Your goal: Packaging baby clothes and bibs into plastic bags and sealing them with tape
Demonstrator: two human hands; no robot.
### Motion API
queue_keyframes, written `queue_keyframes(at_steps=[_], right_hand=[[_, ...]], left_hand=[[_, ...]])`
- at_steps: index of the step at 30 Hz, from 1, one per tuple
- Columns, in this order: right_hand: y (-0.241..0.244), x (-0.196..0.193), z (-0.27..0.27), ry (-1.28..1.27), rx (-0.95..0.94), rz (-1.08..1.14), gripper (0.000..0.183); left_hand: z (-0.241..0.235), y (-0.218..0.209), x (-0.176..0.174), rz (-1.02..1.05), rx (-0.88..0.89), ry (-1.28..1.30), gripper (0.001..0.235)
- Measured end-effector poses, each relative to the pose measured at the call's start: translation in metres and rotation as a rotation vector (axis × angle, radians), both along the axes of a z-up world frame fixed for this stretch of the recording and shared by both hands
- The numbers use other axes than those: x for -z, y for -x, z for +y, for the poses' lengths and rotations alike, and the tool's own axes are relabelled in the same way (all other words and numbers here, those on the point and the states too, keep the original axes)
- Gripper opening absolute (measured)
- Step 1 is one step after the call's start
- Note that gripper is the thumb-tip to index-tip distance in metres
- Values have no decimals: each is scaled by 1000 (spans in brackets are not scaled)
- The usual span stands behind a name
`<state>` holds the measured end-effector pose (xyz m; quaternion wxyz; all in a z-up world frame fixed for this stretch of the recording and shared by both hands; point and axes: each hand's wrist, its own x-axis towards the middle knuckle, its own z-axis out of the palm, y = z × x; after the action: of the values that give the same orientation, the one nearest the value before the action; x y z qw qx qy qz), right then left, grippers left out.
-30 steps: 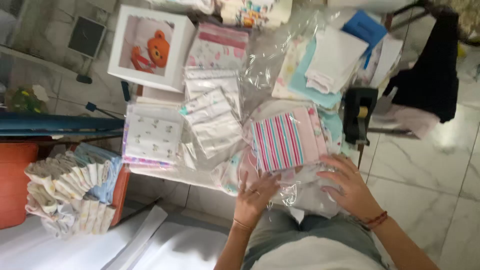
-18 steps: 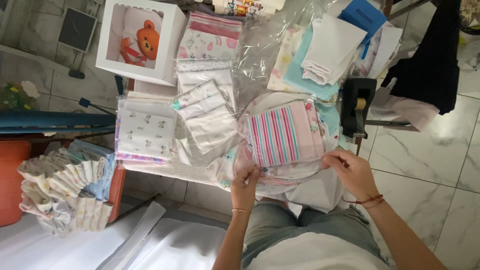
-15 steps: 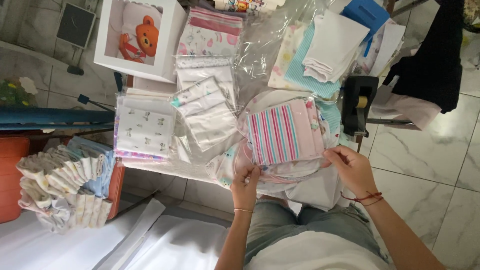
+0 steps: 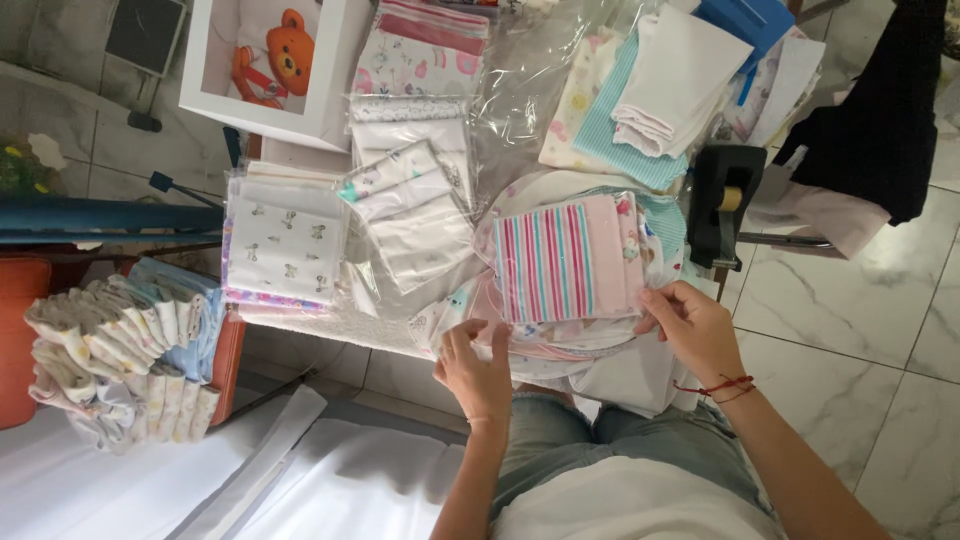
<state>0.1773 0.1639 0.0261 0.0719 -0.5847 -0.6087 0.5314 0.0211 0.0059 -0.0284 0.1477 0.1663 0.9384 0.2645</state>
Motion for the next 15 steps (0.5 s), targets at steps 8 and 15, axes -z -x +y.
queue_keyframes(at_steps=[8, 15], right_hand=[[-7, 16, 3, 1, -6, -37, 28], [-44, 29, 43, -235, 456, 4, 29]], left_hand=[[48, -24, -33, 458, 799, -322, 32], [49, -25, -33, 265, 905, -149, 43]])
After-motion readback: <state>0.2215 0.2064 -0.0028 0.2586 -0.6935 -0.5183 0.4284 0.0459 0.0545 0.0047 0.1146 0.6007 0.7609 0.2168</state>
